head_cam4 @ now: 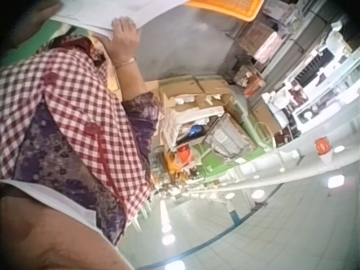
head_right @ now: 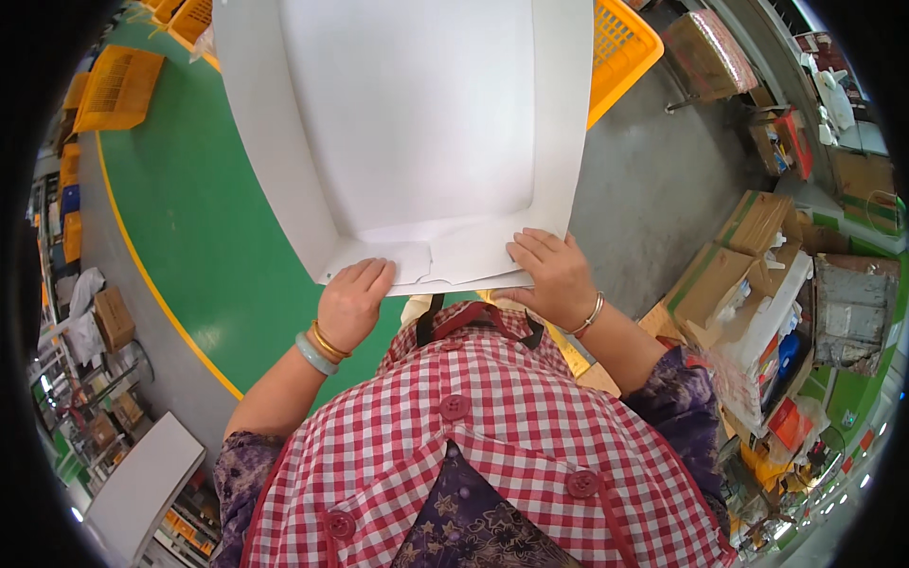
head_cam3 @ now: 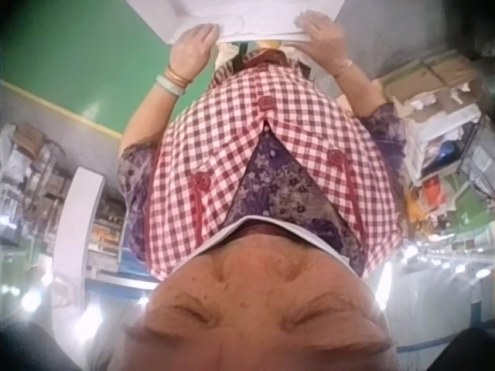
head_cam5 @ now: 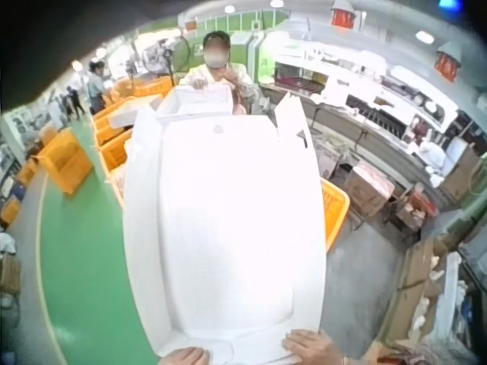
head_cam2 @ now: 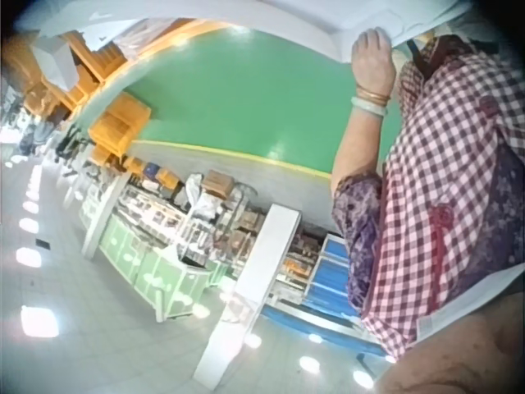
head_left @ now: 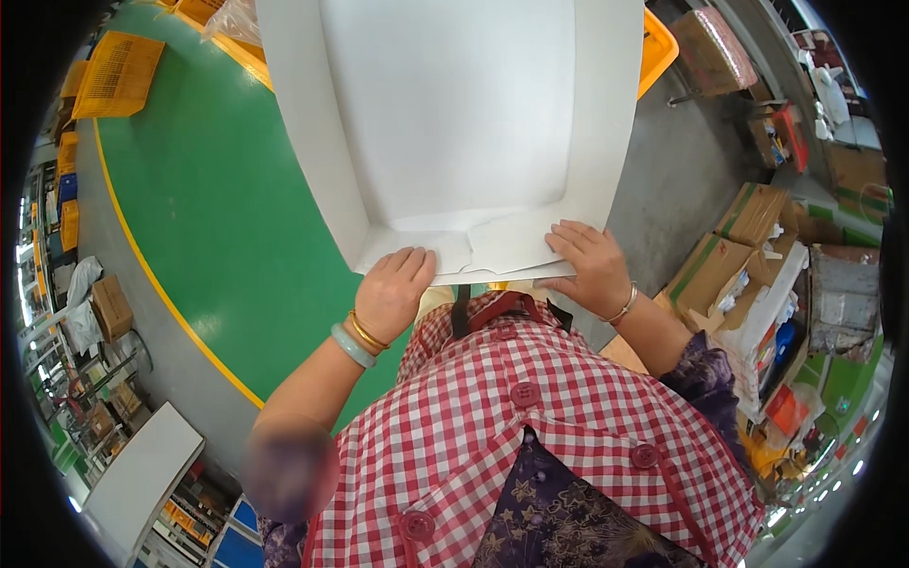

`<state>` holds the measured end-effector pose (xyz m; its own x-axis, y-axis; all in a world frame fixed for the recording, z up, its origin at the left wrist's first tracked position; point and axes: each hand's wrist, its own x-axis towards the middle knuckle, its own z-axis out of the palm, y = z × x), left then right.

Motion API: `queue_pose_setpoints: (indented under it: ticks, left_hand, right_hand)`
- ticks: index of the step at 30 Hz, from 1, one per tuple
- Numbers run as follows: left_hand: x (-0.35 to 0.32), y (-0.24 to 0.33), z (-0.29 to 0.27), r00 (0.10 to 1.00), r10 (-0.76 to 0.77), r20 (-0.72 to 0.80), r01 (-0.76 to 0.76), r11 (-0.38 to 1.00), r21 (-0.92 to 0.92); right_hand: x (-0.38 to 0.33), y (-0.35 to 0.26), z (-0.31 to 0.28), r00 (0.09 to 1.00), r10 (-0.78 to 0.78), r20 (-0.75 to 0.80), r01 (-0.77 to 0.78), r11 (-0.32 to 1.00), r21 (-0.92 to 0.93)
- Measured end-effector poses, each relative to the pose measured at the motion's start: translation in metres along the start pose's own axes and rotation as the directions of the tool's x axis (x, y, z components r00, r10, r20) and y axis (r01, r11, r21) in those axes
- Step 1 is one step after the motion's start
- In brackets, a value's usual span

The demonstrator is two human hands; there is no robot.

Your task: The person assembles white cardboard boxes by folding flaps and tucking tabs into slots. They repeatedly pick flat box blanks from a yellow crate, fold the sides into shape, and place the finished boxes into a stack or another crate.

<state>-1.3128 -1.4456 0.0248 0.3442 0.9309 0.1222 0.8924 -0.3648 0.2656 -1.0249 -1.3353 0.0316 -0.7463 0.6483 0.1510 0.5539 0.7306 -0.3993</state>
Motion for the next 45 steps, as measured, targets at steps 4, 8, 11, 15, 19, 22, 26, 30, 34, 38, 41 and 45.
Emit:
queue_pose_setpoints:
  ticks: [4, 8, 11, 15, 19, 22, 26, 30, 34, 38, 41, 45]
  left_hand:
    - [0.002, 0.004, -0.004, 1.000, -0.018, 0.016, 0.018, 0.999, -0.041]
    - [0.007, 0.010, -0.008, 0.999, -0.029, 0.043, 0.032, 0.997, -0.074]
    - [0.007, 0.009, -0.009, 0.999, -0.030, 0.041, 0.034, 0.996, -0.087]
    - [0.007, 0.012, -0.010, 0.998, -0.038, 0.047, 0.042, 0.995, -0.094]
    - [0.013, 0.014, -0.014, 0.998, -0.031, 0.060, 0.037, 0.994, -0.104]
    - [0.016, 0.014, -0.017, 0.997, -0.027, 0.077, 0.036, 0.993, -0.114]
    - [0.015, 0.019, -0.018, 0.997, -0.033, 0.068, 0.041, 0.992, -0.120]
    - [0.016, 0.016, -0.014, 0.998, -0.045, 0.042, 0.050, 0.990, -0.134]
    - [0.019, 0.006, -0.007, 0.998, -0.042, 0.041, 0.047, 0.990, -0.132]
    - [0.023, -0.006, -0.001, 0.997, -0.029, 0.077, 0.039, 0.991, -0.128]
    - [0.029, -0.006, 0.001, 1.000, 0.011, 0.025, -0.007, 0.991, -0.131]
    - [0.032, -0.014, 0.019, 0.999, 0.026, 0.042, -0.022, 0.996, -0.091]
  right_hand:
    - [0.005, 0.000, -0.007, 0.990, 0.065, 0.121, -0.087, 0.979, 0.186]
    - [0.014, -0.014, -0.013, 0.978, 0.123, 0.169, -0.146, 0.980, 0.134]
    - [0.017, -0.016, -0.010, 0.979, 0.142, 0.144, -0.158, 0.982, 0.107]
    - [0.013, -0.019, -0.008, 0.970, 0.201, 0.138, -0.219, 0.967, 0.134]
    - [0.010, -0.016, -0.004, 0.956, 0.225, 0.189, -0.255, 0.955, 0.150]
    - [0.013, -0.020, -0.004, 0.950, 0.236, 0.204, -0.269, 0.951, 0.154]
    - [0.011, -0.023, -0.005, 0.947, 0.257, 0.194, -0.287, 0.946, 0.150]
    - [0.011, -0.019, -0.002, 0.954, 0.248, 0.172, -0.275, 0.948, 0.162]
    - [0.014, -0.014, 0.005, 0.958, 0.238, 0.161, -0.262, 0.954, 0.149]
    - [0.014, -0.012, -0.014, 0.965, 0.205, 0.161, -0.222, 0.970, 0.100]
    - [0.007, -0.001, -0.031, 0.978, 0.142, 0.150, -0.129, 0.987, -0.095]
    - [-0.004, 0.031, 0.008, 1.000, 0.011, -0.016, -0.014, 0.982, -0.189]
